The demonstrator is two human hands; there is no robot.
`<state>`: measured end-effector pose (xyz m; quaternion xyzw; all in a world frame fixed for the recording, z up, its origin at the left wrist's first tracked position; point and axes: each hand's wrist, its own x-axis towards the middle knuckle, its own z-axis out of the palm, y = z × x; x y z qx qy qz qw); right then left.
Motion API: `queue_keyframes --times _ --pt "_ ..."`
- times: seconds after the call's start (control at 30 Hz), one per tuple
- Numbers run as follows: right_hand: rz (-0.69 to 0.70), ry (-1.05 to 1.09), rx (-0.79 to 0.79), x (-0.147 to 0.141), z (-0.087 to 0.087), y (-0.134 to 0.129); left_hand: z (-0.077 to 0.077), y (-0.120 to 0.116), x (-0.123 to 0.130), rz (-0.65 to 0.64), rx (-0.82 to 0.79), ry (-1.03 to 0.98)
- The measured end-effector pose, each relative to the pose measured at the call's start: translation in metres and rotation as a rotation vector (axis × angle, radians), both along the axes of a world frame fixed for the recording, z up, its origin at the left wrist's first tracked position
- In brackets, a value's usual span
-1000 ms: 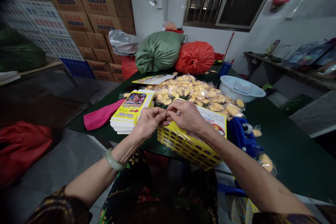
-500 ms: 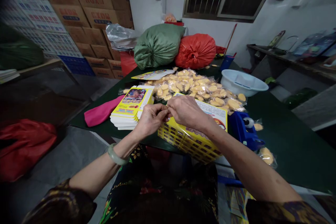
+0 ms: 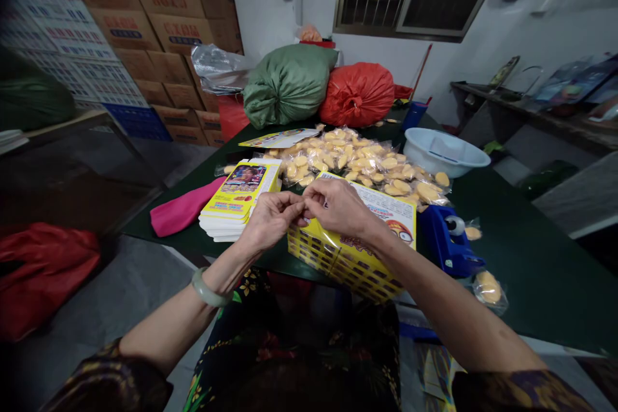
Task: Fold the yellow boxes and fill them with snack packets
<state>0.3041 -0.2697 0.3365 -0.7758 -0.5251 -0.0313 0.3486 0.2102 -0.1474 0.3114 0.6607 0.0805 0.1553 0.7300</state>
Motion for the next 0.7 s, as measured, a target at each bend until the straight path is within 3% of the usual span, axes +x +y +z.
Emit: queue_keyframes --times 0.2,0.33,0.7 --pt "0.015 -0.255 -0.099 0.0 0.0 -0.002 -0.002 0.001 0.001 -0.005 0.126 0.001" --pt "0.019 -0.304 -0.177 0.002 0.001 -0.002 -0.006 0.002 0.0 -0.02 0.22 -0.017" --pt "0.022 0.031 -0.023 0.003 -0.014 0.0 -0.003 0.003 -0.001 -0.071 0.149 -0.069"
